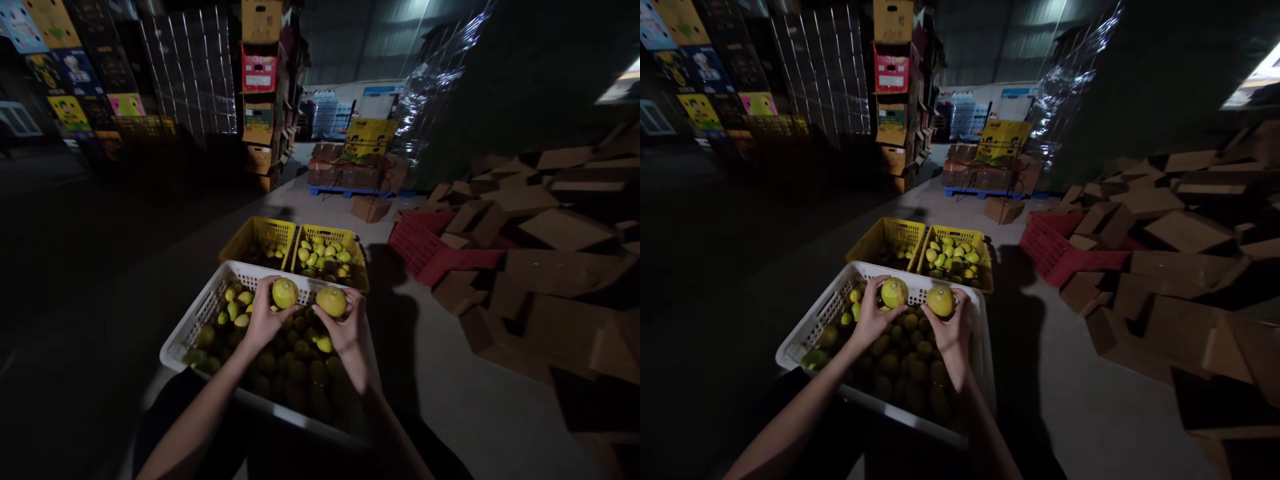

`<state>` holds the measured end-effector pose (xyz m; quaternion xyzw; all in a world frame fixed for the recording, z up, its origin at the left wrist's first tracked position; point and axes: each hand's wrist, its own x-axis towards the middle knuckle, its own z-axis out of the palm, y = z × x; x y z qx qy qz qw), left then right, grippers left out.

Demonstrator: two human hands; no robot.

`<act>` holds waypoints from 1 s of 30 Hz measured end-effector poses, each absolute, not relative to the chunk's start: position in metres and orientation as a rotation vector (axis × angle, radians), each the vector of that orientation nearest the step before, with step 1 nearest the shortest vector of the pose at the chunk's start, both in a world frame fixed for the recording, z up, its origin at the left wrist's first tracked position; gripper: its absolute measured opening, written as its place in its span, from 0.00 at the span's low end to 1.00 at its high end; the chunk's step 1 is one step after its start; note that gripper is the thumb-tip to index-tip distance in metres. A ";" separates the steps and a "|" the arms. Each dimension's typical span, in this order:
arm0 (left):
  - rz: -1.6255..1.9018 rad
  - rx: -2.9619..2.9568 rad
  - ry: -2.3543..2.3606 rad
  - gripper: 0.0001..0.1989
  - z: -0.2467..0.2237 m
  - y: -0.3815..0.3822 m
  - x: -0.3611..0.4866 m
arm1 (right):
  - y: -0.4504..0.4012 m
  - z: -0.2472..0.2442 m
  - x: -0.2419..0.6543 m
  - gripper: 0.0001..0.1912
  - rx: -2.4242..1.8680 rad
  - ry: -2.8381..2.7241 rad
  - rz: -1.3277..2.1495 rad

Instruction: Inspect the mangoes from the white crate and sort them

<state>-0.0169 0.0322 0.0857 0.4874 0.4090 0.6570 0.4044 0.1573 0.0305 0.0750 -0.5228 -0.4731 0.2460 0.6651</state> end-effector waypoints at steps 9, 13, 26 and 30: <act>1.772 1.442 1.075 0.25 0.086 0.025 -0.035 | 0.031 0.061 0.143 0.29 -1.119 -1.274 0.385; 1.805 1.578 1.174 0.25 0.082 0.027 -0.038 | 0.033 0.057 0.145 0.29 -1.087 -1.289 0.328; 1.200 0.419 0.520 0.20 0.100 0.033 -0.027 | 0.013 0.097 0.140 0.16 -0.805 -0.745 1.262; 1.152 0.243 0.522 0.21 0.098 0.038 -0.020 | 0.025 0.095 0.146 0.10 -0.850 -0.418 1.553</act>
